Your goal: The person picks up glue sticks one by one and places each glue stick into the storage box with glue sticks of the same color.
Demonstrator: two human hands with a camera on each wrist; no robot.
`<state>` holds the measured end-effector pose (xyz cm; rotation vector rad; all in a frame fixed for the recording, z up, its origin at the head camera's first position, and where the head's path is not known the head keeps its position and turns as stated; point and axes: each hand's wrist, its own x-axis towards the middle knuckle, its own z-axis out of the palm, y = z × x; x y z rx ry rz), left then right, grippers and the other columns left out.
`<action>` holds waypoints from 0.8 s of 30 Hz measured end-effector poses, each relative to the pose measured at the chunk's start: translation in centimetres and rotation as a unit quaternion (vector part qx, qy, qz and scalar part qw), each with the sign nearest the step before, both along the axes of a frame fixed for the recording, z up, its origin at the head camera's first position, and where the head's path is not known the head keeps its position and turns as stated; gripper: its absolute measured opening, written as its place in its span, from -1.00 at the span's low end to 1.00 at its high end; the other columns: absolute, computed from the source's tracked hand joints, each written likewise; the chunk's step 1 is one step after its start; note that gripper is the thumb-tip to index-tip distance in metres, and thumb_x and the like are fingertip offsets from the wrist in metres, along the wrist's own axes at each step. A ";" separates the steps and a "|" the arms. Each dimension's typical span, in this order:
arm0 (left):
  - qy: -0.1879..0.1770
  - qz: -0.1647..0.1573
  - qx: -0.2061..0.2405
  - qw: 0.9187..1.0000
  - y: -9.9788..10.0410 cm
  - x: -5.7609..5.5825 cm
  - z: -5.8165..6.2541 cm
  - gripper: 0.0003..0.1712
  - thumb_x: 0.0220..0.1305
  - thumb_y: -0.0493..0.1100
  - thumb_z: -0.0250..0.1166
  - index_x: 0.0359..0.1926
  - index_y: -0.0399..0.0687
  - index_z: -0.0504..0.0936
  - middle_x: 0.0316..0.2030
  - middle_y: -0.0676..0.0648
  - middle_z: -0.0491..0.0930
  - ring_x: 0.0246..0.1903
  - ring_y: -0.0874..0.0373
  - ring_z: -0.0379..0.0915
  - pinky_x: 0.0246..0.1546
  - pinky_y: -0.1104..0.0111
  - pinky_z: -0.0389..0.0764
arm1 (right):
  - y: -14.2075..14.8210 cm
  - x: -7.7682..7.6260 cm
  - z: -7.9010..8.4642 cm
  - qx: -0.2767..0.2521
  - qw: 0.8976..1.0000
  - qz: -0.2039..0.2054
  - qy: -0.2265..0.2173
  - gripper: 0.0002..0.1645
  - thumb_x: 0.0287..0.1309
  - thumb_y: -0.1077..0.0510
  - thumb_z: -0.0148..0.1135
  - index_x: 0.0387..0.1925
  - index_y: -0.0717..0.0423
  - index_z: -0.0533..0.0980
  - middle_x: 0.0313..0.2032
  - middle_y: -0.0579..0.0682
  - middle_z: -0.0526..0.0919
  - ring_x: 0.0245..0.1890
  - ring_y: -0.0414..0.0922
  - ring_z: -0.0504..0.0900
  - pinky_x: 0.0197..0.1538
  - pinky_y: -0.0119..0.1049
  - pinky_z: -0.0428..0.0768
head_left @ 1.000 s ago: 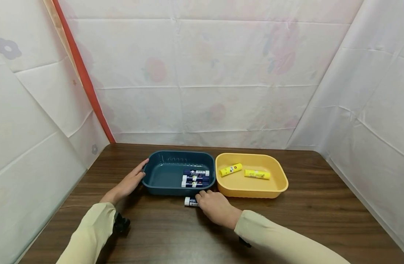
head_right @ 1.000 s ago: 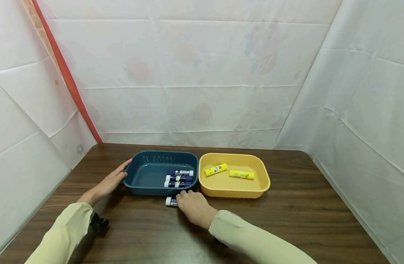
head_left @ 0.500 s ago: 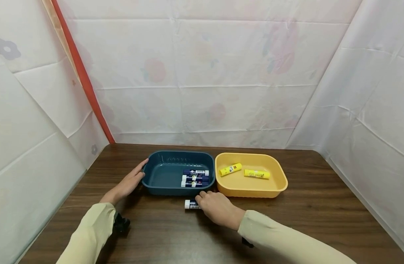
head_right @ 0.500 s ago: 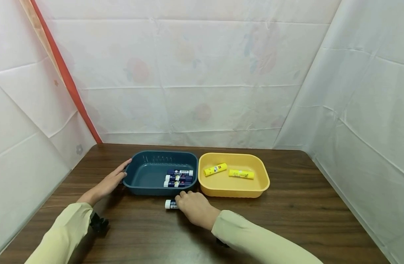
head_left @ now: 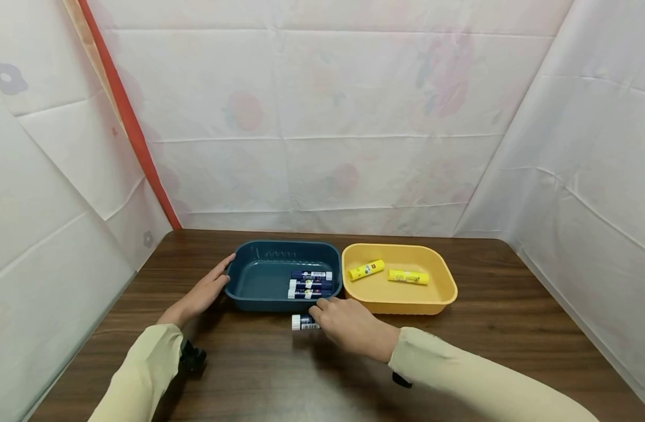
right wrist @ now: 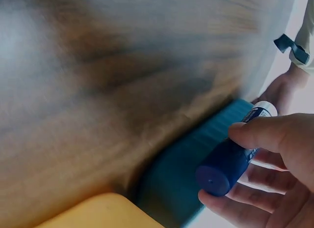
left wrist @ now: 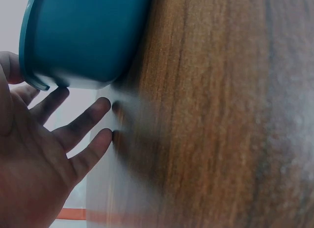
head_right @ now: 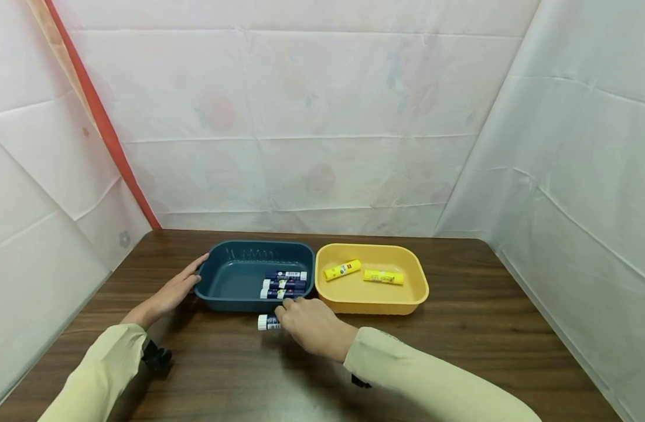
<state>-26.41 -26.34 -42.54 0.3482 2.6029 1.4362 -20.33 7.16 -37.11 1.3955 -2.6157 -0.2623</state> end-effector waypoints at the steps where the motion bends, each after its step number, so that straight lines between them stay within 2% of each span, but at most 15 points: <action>1: -0.002 0.001 0.000 1.000 0.0 0.0 0.0 -0.34 0.48 -0.19 -0.24 0.51 -0.07 -0.21 0.47 -0.29 -0.25 0.40 -0.29 -0.33 0.26 -0.24 -0.15 | 0.0 0.0 0.3 0.000 1.000 0.001 0.002 -0.76 0.16 0.15 0.29 -0.11 0.07 0.56 -0.29 -0.07 0.61 -0.41 -0.23 0.54 -0.40 -0.45 0.55; 8: -0.003 0.005 -0.003 1.000 0.1 0.1 0.0 -0.34 0.49 -0.18 -0.25 0.51 -0.05 -0.22 0.47 -0.28 -0.25 0.41 -0.28 -0.33 0.26 -0.25 -0.15 | -0.4 -0.9 2.5 0.006 1.000 -0.007 0.027 -0.74 0.15 0.18 0.28 -0.09 0.08 0.55 -0.27 -0.04 0.61 -0.36 -0.19 0.57 -0.37 -0.41 0.58; 12: 0.000 0.003 -0.004 1.000 0.1 0.1 0.0 -0.34 0.49 -0.17 -0.24 0.51 -0.05 -0.22 0.47 -0.28 -0.25 0.40 -0.29 -0.32 0.26 -0.25 -0.14 | -0.6 -1.6 3.3 0.012 1.000 -0.016 0.019 -0.65 0.17 0.15 0.29 0.00 0.11 0.53 -0.15 0.00 0.63 -0.25 -0.16 0.60 -0.23 -0.36 0.61; 20: 0.001 0.003 -0.006 1.000 0.1 0.2 0.2 -0.34 0.48 -0.17 -0.23 0.51 -0.04 -0.21 0.46 -0.30 -0.24 0.40 -0.30 -0.31 0.25 -0.26 -0.13 | -0.9 -3.5 4.2 -0.012 0.999 -0.031 0.008 -0.69 0.29 0.16 0.15 0.04 0.13 0.52 -0.15 -0.01 0.62 -0.26 -0.16 0.58 -0.21 -0.37 0.60; 24: 0.002 0.004 -0.008 1.000 0.0 0.2 0.1 -0.34 0.48 -0.17 -0.24 0.51 -0.06 -0.21 0.46 -0.30 -0.24 0.40 -0.30 -0.31 0.26 -0.25 -0.13 | -1.1 -5.0 4.3 -0.032 0.999 -0.044 0.000 -0.69 0.27 0.18 0.16 0.03 0.14 0.51 -0.18 0.00 0.61 -0.27 -0.15 0.58 -0.21 -0.36 0.61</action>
